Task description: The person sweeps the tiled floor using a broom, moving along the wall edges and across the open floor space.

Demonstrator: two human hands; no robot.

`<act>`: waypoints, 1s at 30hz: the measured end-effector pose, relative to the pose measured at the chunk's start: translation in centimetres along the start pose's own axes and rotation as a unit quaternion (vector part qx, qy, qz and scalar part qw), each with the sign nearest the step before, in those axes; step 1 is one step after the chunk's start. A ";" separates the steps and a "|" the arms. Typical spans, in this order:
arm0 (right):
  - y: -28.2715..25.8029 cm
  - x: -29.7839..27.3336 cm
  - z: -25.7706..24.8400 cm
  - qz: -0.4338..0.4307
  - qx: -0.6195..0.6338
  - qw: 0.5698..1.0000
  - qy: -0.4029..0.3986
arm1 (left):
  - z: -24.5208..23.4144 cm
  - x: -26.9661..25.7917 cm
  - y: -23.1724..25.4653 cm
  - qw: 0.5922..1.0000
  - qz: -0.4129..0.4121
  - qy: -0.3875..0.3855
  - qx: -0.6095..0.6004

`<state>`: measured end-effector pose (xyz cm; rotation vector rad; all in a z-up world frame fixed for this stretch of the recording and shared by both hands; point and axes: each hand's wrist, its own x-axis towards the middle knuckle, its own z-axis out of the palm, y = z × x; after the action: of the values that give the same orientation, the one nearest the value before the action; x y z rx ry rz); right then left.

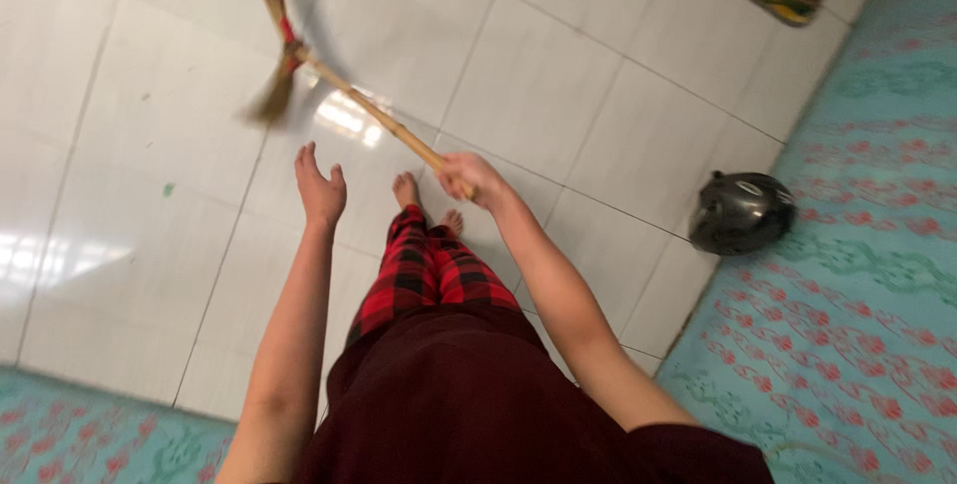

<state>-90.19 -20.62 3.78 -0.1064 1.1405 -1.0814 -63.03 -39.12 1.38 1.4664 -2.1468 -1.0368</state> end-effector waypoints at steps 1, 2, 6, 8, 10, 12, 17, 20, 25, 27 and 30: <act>-0.4 -2.5 0.1 -0.005 0.001 1.000 0.010 | 1.2 1.1 0.6 1.000 0.015 -0.002 -0.005; -0.4 -4.9 0.2 -0.037 -0.070 0.995 0.065 | 2.5 2.1 1.5 1.000 0.023 -0.010 -0.010; -0.3 -9.0 -3.1 -0.080 -0.444 0.824 0.344 | 7.7 6.2 6.5 0.995 0.093 -0.037 -0.030; -0.6 -8.9 -5.3 0.000 -0.486 0.773 0.408 | 9.5 7.5 9.3 0.992 0.104 -0.058 -0.044; -2.4 -7.8 -8.2 0.115 -0.403 0.786 0.454 | 10.5 9.0 12.3 0.988 0.123 -0.082 -0.032; -5.4 -6.2 -12.2 0.135 -0.355 0.796 0.471 | 10.6 10.6 14.3 0.988 0.118 -0.090 -0.043; -9.8 -0.1 -17.7 0.135 -0.241 0.876 0.395 | 8.9 15.2 13.4 0.992 0.085 -0.088 -0.040; -4.3 7.0 -8.5 0.098 -0.334 0.910 0.225 | 6.6 17.9 9.4 0.996 0.065 -0.064 -0.024; -0.1 16.6 7.7 0.060 -0.359 0.929 0.062 | 1.9 20.5 4.7 1.000 -0.005 -0.009 0.020; -2.9 20.5 8.6 0.083 -0.244 0.966 0.014 | 0.4 21.1 4.0 1.000 -0.016 0.010 0.015; -9.7 24.4 5.5 0.147 0.038 0.987 -0.049 | -1.5 21.7 4.2 0.999 -0.029 0.027 0.005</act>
<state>-92.14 -46.01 -4.66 0.0661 0.9903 -0.8466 -73.71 -58.42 2.83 1.5512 -2.0873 -0.9957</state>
